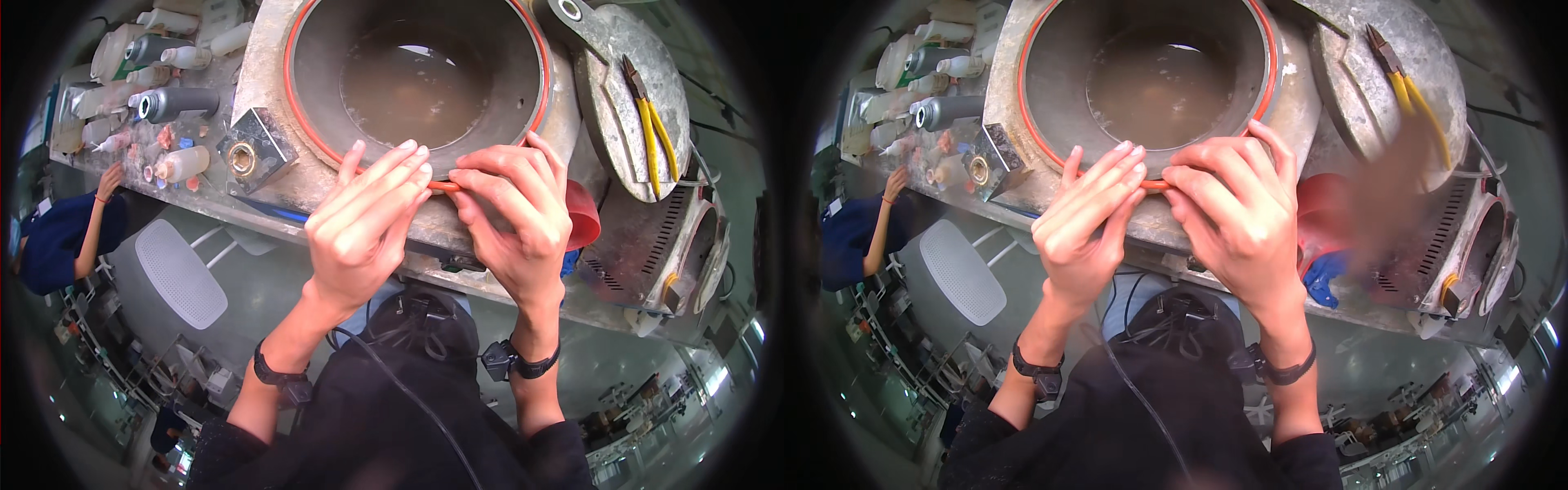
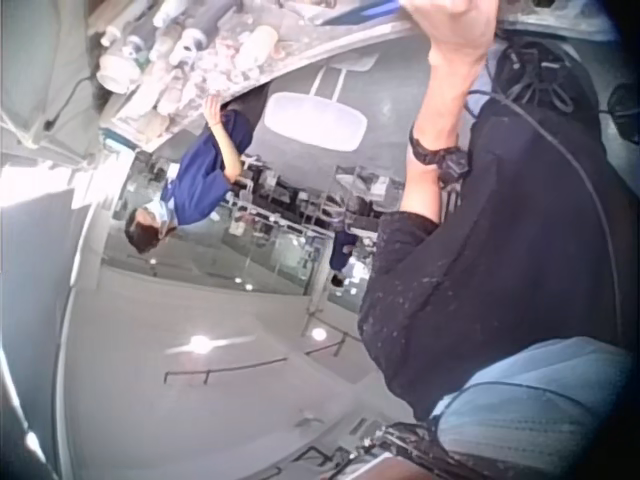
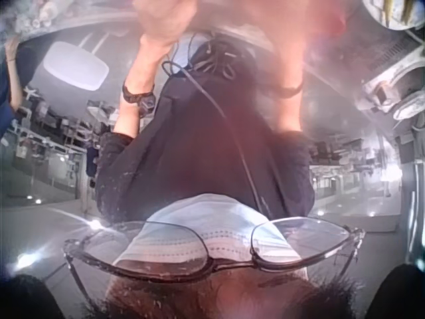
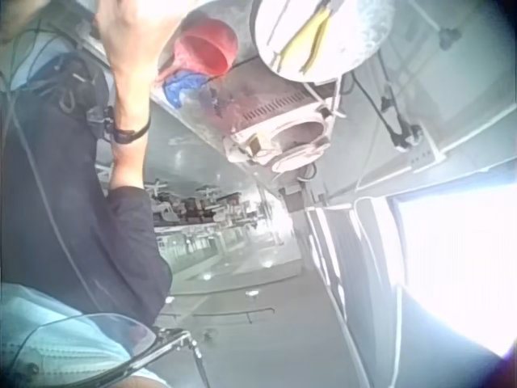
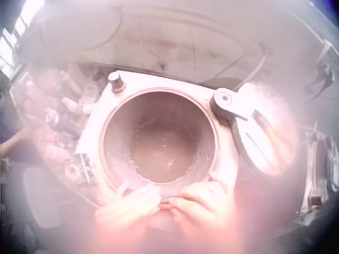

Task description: Installing and adjusting a red rubber gasket seal on the rim of a cylindrical machine chamber.

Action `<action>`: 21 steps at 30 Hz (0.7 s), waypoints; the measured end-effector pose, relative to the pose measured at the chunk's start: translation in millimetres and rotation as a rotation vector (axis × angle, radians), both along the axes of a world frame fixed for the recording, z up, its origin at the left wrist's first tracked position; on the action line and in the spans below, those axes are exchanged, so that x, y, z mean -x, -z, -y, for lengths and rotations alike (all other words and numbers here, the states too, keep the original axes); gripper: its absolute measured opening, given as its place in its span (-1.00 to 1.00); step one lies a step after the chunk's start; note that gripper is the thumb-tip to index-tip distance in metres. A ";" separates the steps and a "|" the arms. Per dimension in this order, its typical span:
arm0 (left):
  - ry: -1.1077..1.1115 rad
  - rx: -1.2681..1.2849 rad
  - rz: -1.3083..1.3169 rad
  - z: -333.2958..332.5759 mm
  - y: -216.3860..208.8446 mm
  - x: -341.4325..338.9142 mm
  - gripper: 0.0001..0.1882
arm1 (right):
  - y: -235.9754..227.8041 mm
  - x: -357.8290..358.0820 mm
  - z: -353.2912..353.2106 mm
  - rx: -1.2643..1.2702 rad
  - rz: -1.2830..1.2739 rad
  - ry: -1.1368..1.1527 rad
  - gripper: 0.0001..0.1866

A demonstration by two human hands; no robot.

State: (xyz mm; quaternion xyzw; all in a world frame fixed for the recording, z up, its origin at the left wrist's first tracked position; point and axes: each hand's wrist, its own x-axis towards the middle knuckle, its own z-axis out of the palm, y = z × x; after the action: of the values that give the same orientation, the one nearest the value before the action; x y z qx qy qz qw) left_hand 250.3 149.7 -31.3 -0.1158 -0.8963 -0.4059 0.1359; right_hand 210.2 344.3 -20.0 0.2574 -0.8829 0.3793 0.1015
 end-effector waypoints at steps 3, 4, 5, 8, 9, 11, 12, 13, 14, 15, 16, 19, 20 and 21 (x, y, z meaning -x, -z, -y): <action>-0.005 0.006 0.027 -2.3 -1.2 -1.2 -0.73 | 2.1 0.8 -3.5 0.014 0.007 -0.023 -0.75; -0.011 -0.001 0.043 -3.8 -1.3 -1.4 -0.72 | 3.7 1.0 -4.2 0.036 0.017 -0.029 -0.75; -0.009 -0.004 0.042 -6.1 -2.3 -1.7 -0.72 | 5.4 0.2 -4.5 0.034 0.015 -0.028 -0.75; -0.023 0.009 0.087 -10.0 -6.3 -0.8 -0.70 | 1.8 -2.2 -2.7 0.059 0.081 0.041 -0.77; -0.020 0.003 0.089 -9.1 -6.0 -0.7 -0.71 | -1.1 -2.0 -1.3 0.059 0.083 0.040 -0.77; -0.016 -0.003 0.093 -8.8 -4.5 -0.7 -0.72 | -5.1 -1.4 0.3 0.043 0.115 0.033 -0.80; -0.023 -0.013 0.075 -9.5 -3.2 -0.7 -0.72 | -5.7 -1.2 1.0 0.041 0.116 0.033 -0.80; -0.031 -0.022 0.056 -10.3 -2.0 -0.7 -0.73 | -6.0 -1.0 1.7 0.043 0.121 0.039 -0.81; -0.031 -0.023 0.057 -11.4 -1.0 -0.6 -0.73 | -6.5 -0.7 2.2 0.045 0.125 0.045 -0.82; -0.049 -0.040 0.049 -13.0 -0.2 -0.5 -0.74 | -7.5 0.1 2.2 0.045 0.126 0.044 -0.82; -0.067 -0.057 0.042 -13.5 0.2 -0.2 -0.74 | -8.8 1.1 2.2 0.027 0.128 0.038 -0.81; -0.050 -0.082 0.035 -12.7 1.7 1.5 -0.74 | -7.0 2.1 -0.4 0.005 0.123 0.029 -0.80; -0.048 -0.084 0.037 -12.3 1.7 1.7 -0.74 | -5.6 2.3 -1.6 0.003 0.114 0.023 -0.79; -0.041 -0.078 0.035 -12.4 1.4 2.1 -0.74 | -4.8 2.5 -3.3 -0.001 0.116 0.025 -0.79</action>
State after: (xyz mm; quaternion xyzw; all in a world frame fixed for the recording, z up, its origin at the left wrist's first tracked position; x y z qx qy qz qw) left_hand 248.2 162.1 -32.7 -0.0850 -0.8842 -0.4396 0.1330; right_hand 207.6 347.6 -15.2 0.2241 -0.8907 0.3917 0.0549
